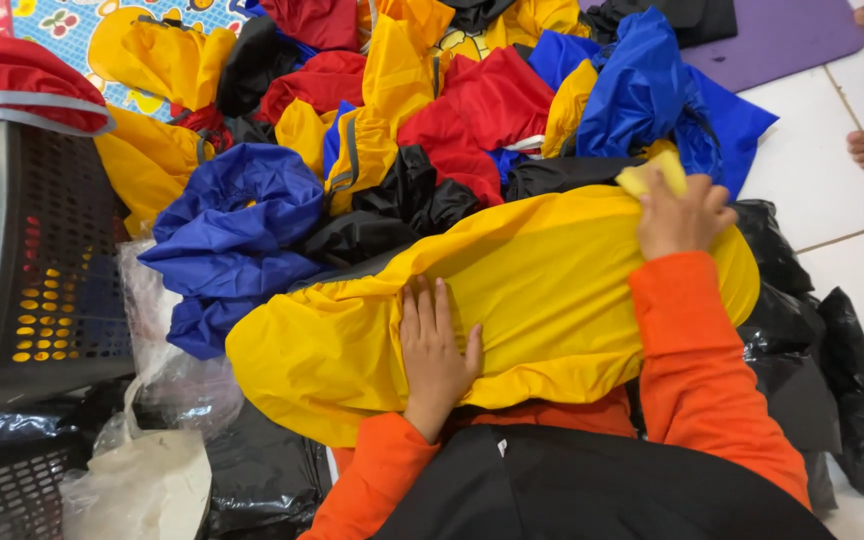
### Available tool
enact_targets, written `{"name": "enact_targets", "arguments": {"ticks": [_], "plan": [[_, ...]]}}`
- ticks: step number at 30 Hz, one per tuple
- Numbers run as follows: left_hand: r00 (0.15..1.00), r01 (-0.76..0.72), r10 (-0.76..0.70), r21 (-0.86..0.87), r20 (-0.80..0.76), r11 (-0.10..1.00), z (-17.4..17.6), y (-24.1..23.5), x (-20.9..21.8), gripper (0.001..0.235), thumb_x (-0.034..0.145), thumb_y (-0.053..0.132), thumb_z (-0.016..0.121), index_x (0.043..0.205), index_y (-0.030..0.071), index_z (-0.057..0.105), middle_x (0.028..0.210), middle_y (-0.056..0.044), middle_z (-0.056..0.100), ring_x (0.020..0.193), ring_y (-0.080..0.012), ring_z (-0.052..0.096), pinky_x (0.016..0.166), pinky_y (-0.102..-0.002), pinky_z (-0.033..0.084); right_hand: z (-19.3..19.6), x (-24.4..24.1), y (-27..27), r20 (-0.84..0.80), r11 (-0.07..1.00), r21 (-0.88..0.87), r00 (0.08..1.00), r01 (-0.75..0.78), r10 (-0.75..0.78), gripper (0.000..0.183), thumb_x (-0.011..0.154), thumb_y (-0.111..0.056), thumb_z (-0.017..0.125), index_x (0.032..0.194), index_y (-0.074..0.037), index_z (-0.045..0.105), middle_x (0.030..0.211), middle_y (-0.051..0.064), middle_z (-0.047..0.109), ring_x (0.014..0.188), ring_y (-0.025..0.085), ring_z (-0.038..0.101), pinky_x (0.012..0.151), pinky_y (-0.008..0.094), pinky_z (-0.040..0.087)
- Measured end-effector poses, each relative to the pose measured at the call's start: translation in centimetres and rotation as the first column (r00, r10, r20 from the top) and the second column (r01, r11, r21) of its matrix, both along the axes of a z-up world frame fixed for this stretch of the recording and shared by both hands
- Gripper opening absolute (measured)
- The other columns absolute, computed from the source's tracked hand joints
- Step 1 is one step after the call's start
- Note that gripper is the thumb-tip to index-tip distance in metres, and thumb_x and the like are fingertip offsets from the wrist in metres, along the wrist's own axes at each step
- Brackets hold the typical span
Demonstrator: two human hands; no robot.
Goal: The person trims a black elastic band attached to a yellow garment using scissors. After cutting, they wipe the surface of the yellow garment with a small yellow sponge. The person then picks up a red garment from a pile of colorful clothes and wipes it with the sponge as well.
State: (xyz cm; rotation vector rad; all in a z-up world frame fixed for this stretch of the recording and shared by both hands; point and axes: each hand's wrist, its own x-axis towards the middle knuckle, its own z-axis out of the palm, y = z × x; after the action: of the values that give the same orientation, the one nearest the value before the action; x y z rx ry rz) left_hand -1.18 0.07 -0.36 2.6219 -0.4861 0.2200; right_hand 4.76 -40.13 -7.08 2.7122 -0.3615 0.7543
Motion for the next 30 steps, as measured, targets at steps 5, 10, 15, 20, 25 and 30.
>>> {"name": "enact_targets", "arguments": {"ticks": [5,10,15,20,25,30], "plan": [[1.000,0.009,-0.008,-0.035,0.017,0.999,-0.6,-0.2,0.3,0.077,0.097,0.038,0.059,0.161,0.004,0.033,0.161,-0.025,0.035,0.151,-0.0490,0.026,0.114,-0.054,0.033,4.4,-5.5,11.4,0.080,0.977,0.118,0.983,-0.176,0.168,0.044,0.111,-0.037,0.049,0.154,-0.034,0.062,0.112,0.016,0.050,0.103,0.041,0.055,0.090,0.054,0.047],[0.999,0.014,-0.013,-0.037,0.043,0.999,-0.4,-0.1,0.1,0.060,0.101,0.015,0.046,0.159,0.004,0.036,0.159,-0.024,0.039,0.149,-0.0480,0.029,0.118,-0.054,0.029,3.5,-10.9,20.2,-0.158,0.820,0.390,0.847,-0.418,0.507,0.047,0.096,-0.049,0.051,0.143,-0.048,0.057,0.113,0.002,0.053,0.104,0.026,0.056,0.096,0.053,0.040],[0.998,0.019,-0.017,-0.025,0.060,1.000,-0.6,0.1,0.0,0.059,0.102,0.020,0.049,0.158,0.005,0.038,0.157,-0.024,0.041,0.148,-0.0488,0.031,0.117,-0.054,0.030,3.9,-9.1,9.1,-0.118,0.981,0.127,0.980,-0.144,0.159,0.055,0.090,-0.036,0.066,0.144,-0.045,0.063,0.112,0.009,0.056,0.103,0.035,0.061,0.095,0.060,0.043],[0.995,0.010,-0.004,-0.059,0.099,0.998,-0.6,0.0,0.1,0.059,0.100,0.028,0.052,0.155,0.007,0.042,0.159,-0.021,0.042,0.150,-0.0448,0.033,0.120,-0.055,0.031,6.9,-8.5,1.9,-0.160,0.898,0.211,0.920,0.385,-0.357,0.037,0.104,-0.036,0.064,0.141,-0.035,0.070,0.116,0.019,0.058,0.100,0.044,0.048,0.088,0.060,0.029],[0.987,0.133,-0.126,-0.065,0.101,0.989,-1.5,0.4,0.0,0.069,0.100,0.047,0.052,0.158,0.011,0.039,0.166,-0.017,0.033,0.154,-0.0434,0.028,0.120,-0.059,0.027,10.7,-10.1,12.7,0.069,0.782,0.507,0.921,-0.362,0.382,0.036,0.108,-0.030,0.052,0.139,-0.022,0.068,0.114,0.005,0.075,0.081,0.026,0.063,0.073,0.043,0.051],[0.974,0.208,-0.188,-0.172,0.126,0.963,-0.8,0.8,-0.2,0.079,0.103,0.064,0.027,0.160,0.011,0.035,0.168,-0.017,0.029,0.156,-0.0448,0.024,0.121,-0.062,0.026,7.8,-14.1,18.0,-0.172,0.773,0.297,0.765,-0.560,0.621,0.045,0.092,-0.038,0.061,0.137,-0.037,0.059,0.110,0.006,0.064,0.090,0.029,0.059,0.082,0.053,0.041]]}}
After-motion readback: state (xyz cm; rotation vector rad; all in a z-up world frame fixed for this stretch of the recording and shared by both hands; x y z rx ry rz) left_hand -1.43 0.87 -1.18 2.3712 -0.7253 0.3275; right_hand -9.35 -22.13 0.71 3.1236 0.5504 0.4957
